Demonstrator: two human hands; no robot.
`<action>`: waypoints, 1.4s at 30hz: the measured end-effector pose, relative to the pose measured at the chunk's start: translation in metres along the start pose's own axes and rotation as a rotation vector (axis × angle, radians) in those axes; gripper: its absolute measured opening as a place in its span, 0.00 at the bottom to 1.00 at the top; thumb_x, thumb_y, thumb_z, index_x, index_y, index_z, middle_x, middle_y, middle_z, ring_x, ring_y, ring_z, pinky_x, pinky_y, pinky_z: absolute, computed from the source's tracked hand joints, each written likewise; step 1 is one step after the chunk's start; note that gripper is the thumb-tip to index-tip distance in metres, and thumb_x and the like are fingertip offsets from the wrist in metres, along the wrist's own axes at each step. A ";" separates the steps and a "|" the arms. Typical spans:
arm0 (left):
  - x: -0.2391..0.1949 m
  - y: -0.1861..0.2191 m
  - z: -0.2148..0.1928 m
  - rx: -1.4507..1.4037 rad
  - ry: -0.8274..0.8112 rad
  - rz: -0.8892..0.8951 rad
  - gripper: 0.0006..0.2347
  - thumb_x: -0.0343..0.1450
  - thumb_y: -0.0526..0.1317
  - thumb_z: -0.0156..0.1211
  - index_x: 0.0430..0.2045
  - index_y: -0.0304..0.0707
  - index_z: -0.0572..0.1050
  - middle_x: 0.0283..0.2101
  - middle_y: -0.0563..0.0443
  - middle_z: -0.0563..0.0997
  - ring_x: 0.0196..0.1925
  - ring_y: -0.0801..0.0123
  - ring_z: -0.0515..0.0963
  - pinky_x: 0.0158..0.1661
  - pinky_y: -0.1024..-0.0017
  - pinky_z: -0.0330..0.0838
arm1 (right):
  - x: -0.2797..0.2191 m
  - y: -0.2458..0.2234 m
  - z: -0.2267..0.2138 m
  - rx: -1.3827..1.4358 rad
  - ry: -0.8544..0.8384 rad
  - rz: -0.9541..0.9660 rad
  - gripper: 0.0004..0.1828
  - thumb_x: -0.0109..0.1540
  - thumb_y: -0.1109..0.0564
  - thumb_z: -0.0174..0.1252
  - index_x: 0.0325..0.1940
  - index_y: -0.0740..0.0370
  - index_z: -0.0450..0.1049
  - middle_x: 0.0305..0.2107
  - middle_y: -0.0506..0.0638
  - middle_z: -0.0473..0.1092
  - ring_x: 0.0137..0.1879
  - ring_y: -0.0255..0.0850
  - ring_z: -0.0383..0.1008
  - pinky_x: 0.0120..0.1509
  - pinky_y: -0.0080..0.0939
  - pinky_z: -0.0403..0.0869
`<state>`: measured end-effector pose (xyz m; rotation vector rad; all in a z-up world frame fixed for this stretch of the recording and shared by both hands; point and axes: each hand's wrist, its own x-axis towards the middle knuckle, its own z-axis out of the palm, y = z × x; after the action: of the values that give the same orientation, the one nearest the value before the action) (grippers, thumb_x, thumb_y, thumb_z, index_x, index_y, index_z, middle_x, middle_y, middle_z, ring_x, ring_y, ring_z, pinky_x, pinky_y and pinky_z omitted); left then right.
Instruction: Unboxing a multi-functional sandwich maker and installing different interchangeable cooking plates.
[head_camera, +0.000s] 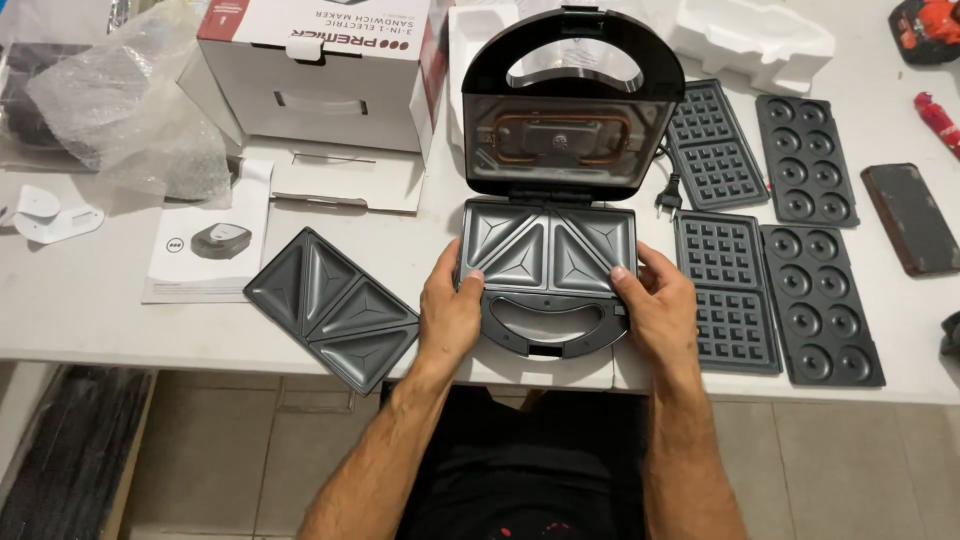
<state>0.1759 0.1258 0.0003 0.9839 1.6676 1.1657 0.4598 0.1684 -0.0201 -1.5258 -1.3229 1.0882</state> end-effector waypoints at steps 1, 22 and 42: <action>0.000 0.002 -0.001 0.004 -0.006 -0.018 0.26 0.70 0.39 0.54 0.67 0.36 0.66 0.64 0.26 0.71 0.69 0.37 0.67 0.65 0.52 0.63 | 0.001 0.003 0.001 0.017 0.001 0.007 0.29 0.65 0.53 0.63 0.70 0.60 0.69 0.35 0.53 0.75 0.37 0.37 0.72 0.39 0.39 0.73; -0.012 0.025 -0.014 0.195 -0.055 -0.024 0.25 0.72 0.44 0.46 0.66 0.38 0.64 0.60 0.27 0.75 0.64 0.35 0.71 0.61 0.51 0.64 | 0.006 0.026 0.008 -0.172 0.036 -0.174 0.28 0.64 0.56 0.59 0.68 0.68 0.71 0.50 0.65 0.73 0.53 0.50 0.73 0.58 0.49 0.71; -0.050 0.003 -0.186 0.901 0.249 -0.349 0.23 0.70 0.65 0.55 0.23 0.44 0.78 0.30 0.47 0.84 0.36 0.50 0.83 0.41 0.53 0.73 | -0.023 0.008 0.023 -0.118 0.139 -0.274 0.29 0.68 0.61 0.59 0.72 0.79 0.67 0.56 0.65 0.71 0.58 0.45 0.71 0.61 0.40 0.69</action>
<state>0.0185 0.0273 0.0503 1.0118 2.5239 0.2704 0.4386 0.1457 -0.0320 -1.4254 -1.4684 0.7316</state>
